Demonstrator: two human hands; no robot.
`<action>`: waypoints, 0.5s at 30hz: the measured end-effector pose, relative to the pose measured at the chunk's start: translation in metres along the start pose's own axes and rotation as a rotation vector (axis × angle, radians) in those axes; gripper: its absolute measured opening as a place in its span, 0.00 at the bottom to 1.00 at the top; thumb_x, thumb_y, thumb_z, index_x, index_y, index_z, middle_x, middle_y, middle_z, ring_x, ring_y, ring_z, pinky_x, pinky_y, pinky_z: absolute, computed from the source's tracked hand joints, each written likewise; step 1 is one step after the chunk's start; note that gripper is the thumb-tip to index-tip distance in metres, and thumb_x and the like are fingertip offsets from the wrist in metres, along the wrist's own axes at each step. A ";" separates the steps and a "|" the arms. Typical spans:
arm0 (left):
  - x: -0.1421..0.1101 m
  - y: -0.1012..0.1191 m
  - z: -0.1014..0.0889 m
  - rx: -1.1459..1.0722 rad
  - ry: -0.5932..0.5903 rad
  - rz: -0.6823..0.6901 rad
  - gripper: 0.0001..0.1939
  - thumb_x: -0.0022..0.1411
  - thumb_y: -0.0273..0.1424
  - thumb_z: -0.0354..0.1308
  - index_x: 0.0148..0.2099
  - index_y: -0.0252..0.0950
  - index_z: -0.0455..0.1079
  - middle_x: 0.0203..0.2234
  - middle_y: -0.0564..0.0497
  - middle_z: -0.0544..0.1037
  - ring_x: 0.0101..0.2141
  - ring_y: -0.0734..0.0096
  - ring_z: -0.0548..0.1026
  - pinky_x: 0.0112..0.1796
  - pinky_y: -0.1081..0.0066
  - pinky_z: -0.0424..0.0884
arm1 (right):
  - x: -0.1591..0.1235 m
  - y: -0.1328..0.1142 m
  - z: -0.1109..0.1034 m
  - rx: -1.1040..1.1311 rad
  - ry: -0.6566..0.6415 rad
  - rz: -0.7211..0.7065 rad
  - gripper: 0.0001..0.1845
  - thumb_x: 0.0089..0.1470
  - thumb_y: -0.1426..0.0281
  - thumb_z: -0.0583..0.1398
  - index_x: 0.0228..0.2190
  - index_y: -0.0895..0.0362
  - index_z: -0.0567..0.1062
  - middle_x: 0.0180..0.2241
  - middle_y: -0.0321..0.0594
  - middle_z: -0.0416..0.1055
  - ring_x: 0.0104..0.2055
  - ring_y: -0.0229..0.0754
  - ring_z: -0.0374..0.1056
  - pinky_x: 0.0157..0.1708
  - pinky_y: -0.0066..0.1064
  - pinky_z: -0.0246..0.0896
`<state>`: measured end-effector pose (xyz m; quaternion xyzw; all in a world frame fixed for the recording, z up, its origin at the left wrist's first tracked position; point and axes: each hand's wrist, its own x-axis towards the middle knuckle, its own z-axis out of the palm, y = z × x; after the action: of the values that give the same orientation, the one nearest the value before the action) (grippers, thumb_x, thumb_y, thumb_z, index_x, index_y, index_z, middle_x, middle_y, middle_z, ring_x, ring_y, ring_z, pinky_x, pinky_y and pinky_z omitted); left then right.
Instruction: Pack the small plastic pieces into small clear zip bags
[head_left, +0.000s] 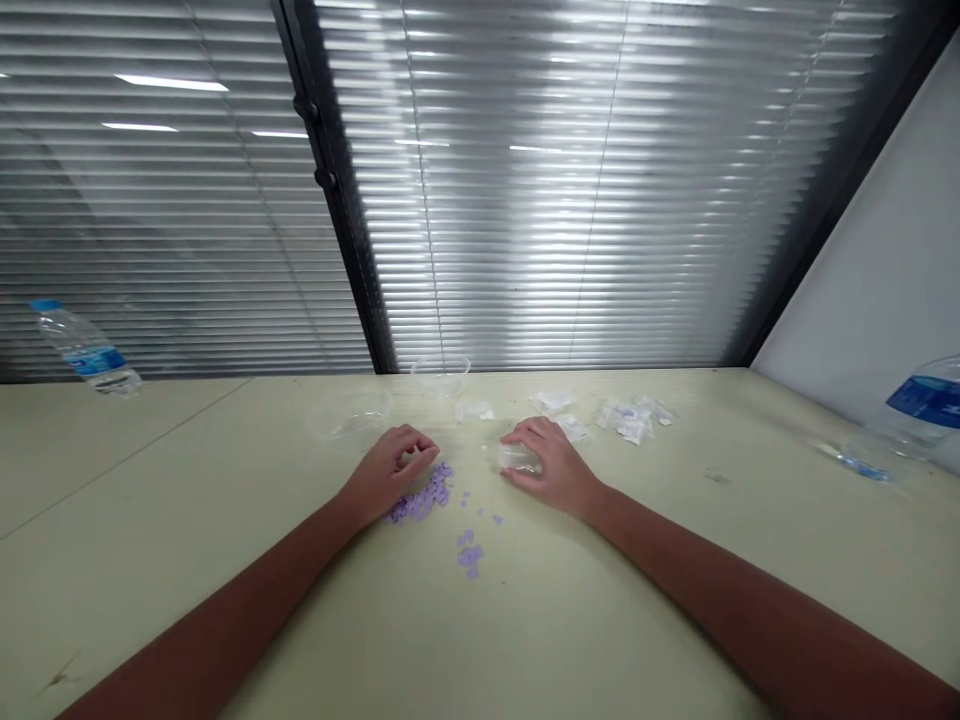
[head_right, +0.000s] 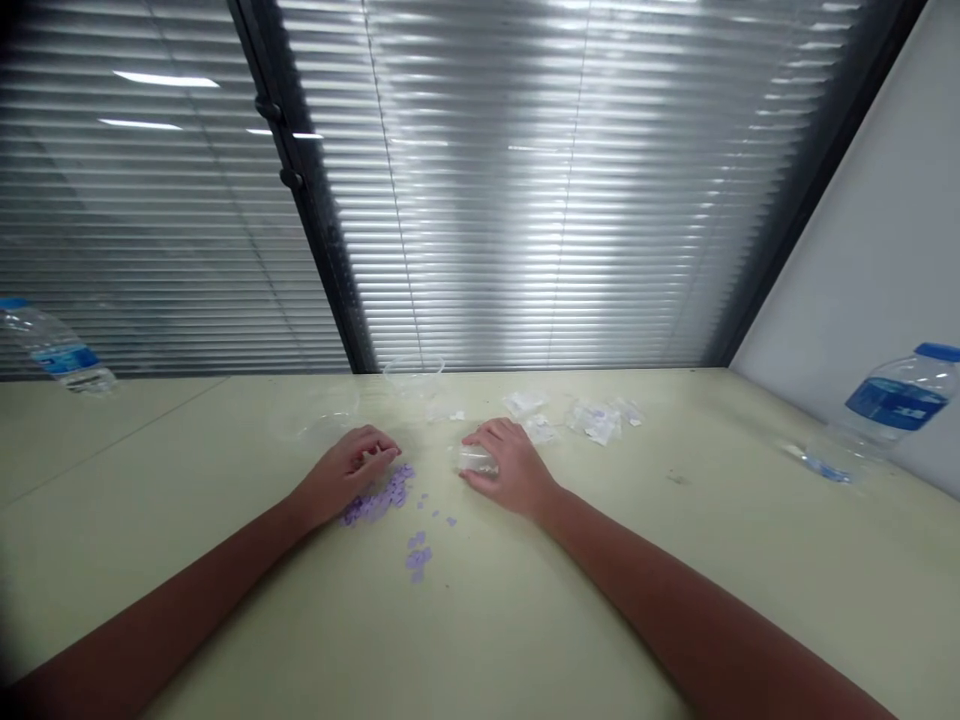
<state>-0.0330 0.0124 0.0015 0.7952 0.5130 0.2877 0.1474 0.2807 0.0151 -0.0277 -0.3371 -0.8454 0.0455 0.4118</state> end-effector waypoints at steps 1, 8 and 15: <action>0.001 -0.002 -0.001 -0.025 -0.040 -0.005 0.21 0.72 0.49 0.52 0.42 0.40 0.78 0.41 0.48 0.79 0.45 0.59 0.75 0.42 0.66 0.71 | 0.000 0.000 0.000 0.005 -0.002 -0.003 0.19 0.56 0.65 0.70 0.49 0.50 0.75 0.45 0.43 0.74 0.50 0.52 0.69 0.52 0.46 0.65; -0.003 -0.005 -0.026 -0.126 -0.347 0.086 0.21 0.65 0.49 0.63 0.56 0.48 0.77 0.53 0.48 0.77 0.54 0.56 0.74 0.56 0.61 0.71 | -0.001 0.003 0.002 0.019 -0.016 -0.013 0.18 0.57 0.64 0.70 0.48 0.50 0.76 0.45 0.43 0.74 0.49 0.51 0.70 0.52 0.47 0.65; -0.001 -0.012 -0.018 -0.125 -0.291 0.117 0.16 0.63 0.47 0.65 0.46 0.44 0.81 0.50 0.48 0.78 0.52 0.57 0.75 0.56 0.63 0.71 | -0.001 0.004 0.002 0.025 -0.028 -0.018 0.18 0.57 0.65 0.70 0.48 0.50 0.75 0.45 0.43 0.75 0.50 0.52 0.70 0.52 0.48 0.65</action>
<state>-0.0534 0.0151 0.0093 0.8462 0.4203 0.2089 0.2522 0.2813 0.0179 -0.0310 -0.3235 -0.8535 0.0569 0.4046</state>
